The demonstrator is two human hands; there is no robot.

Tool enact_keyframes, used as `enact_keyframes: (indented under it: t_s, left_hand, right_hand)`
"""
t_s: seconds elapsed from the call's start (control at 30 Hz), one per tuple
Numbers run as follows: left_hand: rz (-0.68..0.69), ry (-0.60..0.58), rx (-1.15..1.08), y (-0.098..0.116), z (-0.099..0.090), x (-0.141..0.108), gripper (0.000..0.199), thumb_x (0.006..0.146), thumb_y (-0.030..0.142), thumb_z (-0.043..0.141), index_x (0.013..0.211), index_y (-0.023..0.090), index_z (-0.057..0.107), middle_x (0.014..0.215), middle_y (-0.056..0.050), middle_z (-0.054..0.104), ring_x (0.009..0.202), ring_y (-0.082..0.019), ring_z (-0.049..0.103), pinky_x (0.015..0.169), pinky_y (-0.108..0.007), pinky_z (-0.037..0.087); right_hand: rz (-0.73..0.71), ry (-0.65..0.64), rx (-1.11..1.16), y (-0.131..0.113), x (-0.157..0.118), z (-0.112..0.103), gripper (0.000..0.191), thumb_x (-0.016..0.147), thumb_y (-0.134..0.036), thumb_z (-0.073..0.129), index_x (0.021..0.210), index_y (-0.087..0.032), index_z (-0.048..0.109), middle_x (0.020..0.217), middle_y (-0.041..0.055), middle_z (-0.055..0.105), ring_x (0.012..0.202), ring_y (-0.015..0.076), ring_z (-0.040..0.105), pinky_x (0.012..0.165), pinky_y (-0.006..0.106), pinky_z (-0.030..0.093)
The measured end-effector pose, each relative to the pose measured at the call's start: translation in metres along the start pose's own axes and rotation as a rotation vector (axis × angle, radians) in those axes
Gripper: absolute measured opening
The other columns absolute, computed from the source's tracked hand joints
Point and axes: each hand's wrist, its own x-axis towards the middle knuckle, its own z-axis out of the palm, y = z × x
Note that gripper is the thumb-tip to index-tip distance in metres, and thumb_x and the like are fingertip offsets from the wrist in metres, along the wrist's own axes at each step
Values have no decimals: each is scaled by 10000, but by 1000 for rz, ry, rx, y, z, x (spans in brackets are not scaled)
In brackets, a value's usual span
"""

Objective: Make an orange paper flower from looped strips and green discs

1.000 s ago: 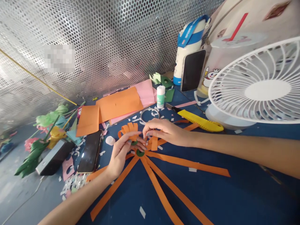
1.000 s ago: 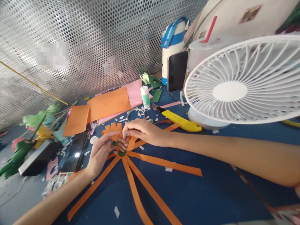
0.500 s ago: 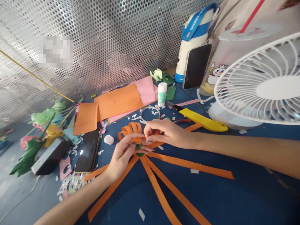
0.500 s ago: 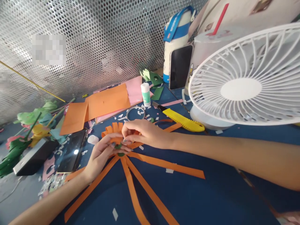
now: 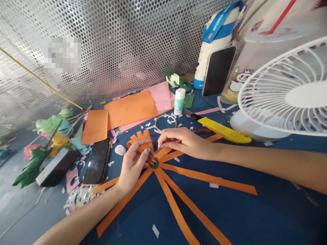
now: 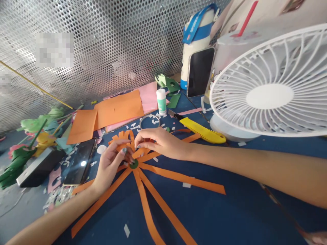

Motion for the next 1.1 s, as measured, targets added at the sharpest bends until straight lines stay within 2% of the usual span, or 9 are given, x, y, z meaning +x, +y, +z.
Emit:
enact_keyframes:
  t_s: [0.13, 0.23, 0.33, 0.47, 0.57, 0.67, 0.73, 0.9, 1.1]
  left_hand:
    - [18, -6, 50, -2, 2, 1, 308, 846, 297, 674, 1123, 180, 608, 891, -39, 708, 708, -133, 685, 689, -238, 575]
    - [19, -3, 125, -4, 5, 1, 338, 773, 196, 712, 1101, 208, 630, 950, -24, 704, 763, -136, 692, 722, -234, 575]
    - [27, -6, 149, -4, 6, 0, 316, 781, 177, 680, 1091, 219, 634, 955, -21, 707, 758, -139, 696, 690, -229, 570]
    - [28, -16, 156, -3, 6, -1, 335, 787, 169, 668, 1116, 217, 626, 966, -35, 709, 774, -167, 706, 713, -270, 577]
    - [18, -39, 124, -2, 5, -1, 332, 834, 225, 661, 1160, 199, 609, 958, -54, 726, 795, -189, 714, 752, -304, 583]
    - [37, -82, 66, -2, 3, -1, 299, 937, 291, 551, 1206, 166, 590, 966, -80, 744, 815, -190, 728, 778, -308, 584]
    - [47, -108, 24, -3, 2, -1, 312, 957, 282, 523, 1232, 147, 579, 996, -97, 748, 847, -195, 738, 802, -308, 582]
    - [2, -203, -154, 0, 5, 0, 425, 927, 300, 597, 1318, 139, 549, 1155, -138, 724, 977, -251, 735, 876, -357, 579]
    - [-85, -298, -255, 10, 9, -2, 565, 904, 372, 650, 1404, 148, 508, 1171, -157, 723, 1133, -327, 677, 948, -431, 559]
  right_hand:
    - [-34, 17, -116, 0, -2, 4, 161, 996, -211, 491, 926, -177, 632, 860, 25, 649, 763, 115, 598, 689, 230, 436]
    - [-82, 16, -187, 2, -4, 8, 156, 999, -211, 492, 938, -182, 633, 852, 22, 653, 793, 129, 595, 730, 248, 426]
    - [-81, 8, -217, 3, -6, 11, 66, 963, -223, 568, 971, -198, 628, 897, 20, 682, 826, 151, 610, 765, 278, 426]
    - [20, -23, -258, 0, -7, 12, 29, 905, -186, 635, 925, -203, 624, 922, 27, 707, 849, 187, 616, 766, 317, 426]
    - [42, -4, -227, -5, -5, 9, 84, 890, -132, 611, 841, -199, 618, 848, 8, 696, 797, 170, 598, 747, 310, 420]
    - [63, 16, -167, -8, -2, 6, 94, 878, -125, 594, 817, -196, 597, 822, -3, 680, 767, 143, 596, 720, 277, 430]
    - [80, 13, -116, -9, -1, 4, 78, 883, -147, 579, 820, -193, 582, 827, -2, 666, 767, 131, 599, 703, 256, 438]
    - [23, 5, -148, -10, -1, 5, 67, 882, -168, 571, 819, -190, 580, 819, -3, 648, 764, 130, 562, 725, 269, 404]
    - [-10, 0, -214, -12, 0, 5, 100, 894, -216, 619, 806, -192, 577, 806, -10, 643, 764, 132, 545, 755, 283, 366]
